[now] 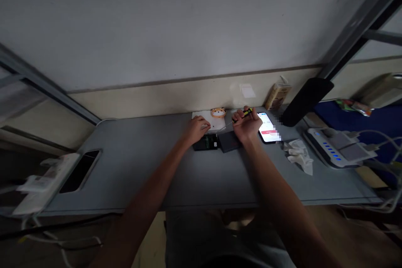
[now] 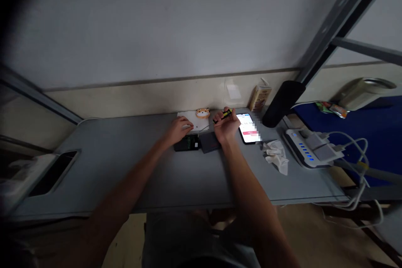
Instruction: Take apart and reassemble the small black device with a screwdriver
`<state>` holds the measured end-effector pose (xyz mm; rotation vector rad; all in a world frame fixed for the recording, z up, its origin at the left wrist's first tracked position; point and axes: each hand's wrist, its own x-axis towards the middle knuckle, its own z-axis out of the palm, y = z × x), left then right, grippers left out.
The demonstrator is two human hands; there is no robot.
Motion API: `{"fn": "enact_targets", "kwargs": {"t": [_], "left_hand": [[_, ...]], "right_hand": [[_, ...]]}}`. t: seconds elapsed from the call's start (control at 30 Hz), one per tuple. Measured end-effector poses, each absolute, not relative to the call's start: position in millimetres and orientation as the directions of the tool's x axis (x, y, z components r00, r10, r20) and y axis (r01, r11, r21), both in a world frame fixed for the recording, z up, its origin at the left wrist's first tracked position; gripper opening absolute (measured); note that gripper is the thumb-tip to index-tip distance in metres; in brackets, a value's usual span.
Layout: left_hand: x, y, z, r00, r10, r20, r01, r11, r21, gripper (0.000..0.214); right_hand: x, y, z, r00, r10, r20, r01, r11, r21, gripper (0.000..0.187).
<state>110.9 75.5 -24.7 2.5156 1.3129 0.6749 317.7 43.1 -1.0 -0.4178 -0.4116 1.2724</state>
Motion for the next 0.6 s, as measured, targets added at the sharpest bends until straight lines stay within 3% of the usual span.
{"fn": "enact_targets", "kwargs": {"t": [0.2,0.33,0.47,0.6], "left_hand": [[116,87,-25,0.475,0.838,0.268,0.738,-0.545,0.398,0.014],[106,59,-20,0.499,0.812,0.304,0.698,-0.584,0.414,0.026],[98,25,-24,0.620,0.757,0.206,0.630,-0.637,0.444,0.057],[94,17,-34,0.562,0.805,0.190,0.667,-0.577,0.472,0.057]], "right_hand": [[326,46,-4,0.271,0.961,0.051,-0.834,0.261,-0.486,0.031],[334,48,-4,0.284,0.951,0.120,-0.784,0.303,-0.542,0.034],[338,47,4,0.312,0.930,0.195,-0.730,0.366,-0.577,0.036],[331,41,18,0.372,0.888,0.270,-0.614,0.453,-0.646,0.039]]}}
